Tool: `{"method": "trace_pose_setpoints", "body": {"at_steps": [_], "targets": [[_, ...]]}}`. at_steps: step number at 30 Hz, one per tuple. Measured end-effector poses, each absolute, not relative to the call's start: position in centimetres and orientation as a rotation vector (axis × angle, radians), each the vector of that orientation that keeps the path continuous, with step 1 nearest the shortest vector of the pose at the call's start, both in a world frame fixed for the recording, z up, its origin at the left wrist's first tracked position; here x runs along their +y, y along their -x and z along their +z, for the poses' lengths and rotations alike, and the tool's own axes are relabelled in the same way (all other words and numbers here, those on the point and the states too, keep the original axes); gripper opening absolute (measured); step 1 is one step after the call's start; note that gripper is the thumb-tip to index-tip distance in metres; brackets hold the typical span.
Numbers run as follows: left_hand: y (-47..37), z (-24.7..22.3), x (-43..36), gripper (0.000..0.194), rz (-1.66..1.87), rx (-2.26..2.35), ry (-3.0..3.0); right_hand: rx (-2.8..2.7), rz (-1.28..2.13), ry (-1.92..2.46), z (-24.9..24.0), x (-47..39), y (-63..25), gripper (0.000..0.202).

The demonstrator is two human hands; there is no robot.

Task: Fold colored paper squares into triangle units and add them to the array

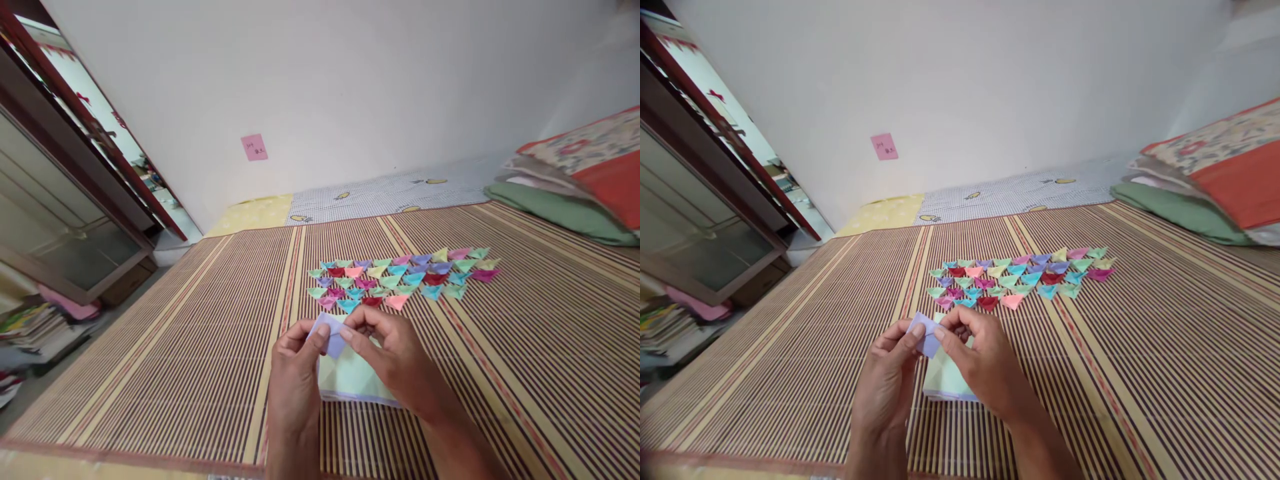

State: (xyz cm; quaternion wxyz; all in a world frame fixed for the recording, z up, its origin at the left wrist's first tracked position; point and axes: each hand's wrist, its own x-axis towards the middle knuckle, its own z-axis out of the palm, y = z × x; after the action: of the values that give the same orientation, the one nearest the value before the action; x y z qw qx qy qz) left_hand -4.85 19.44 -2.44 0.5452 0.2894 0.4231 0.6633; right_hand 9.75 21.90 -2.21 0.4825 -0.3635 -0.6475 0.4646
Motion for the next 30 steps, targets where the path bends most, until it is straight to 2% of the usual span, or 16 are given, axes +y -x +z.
{"method": "trace_pose_setpoints", "body": {"at_steps": [5, 13, 23, 30], "targets": [[4.7, -2.8, 19.5, 0.025, 1.610, 0.955, -0.656, -1.492, 1.169, 0.874, -2.2, 21.9, -9.4, 0.020], [4.4, -2.7, 19.2, 0.012, 1.686, 1.114, -1.048, -1.497, 1.111, 0.865, -2.0, 21.8, -9.0, 0.026], [4.5, -2.8, 19.4, 0.020, 1.639, 1.154, -0.929, -1.681, 0.791, 0.960, -2.2, 21.5, -8.6, 0.023], [5.0, -2.5, 19.2, 0.024, 1.557, 1.138, -0.927, -1.597, 0.958, 0.943, -2.0, 22.0, -9.3, 0.024]]}}
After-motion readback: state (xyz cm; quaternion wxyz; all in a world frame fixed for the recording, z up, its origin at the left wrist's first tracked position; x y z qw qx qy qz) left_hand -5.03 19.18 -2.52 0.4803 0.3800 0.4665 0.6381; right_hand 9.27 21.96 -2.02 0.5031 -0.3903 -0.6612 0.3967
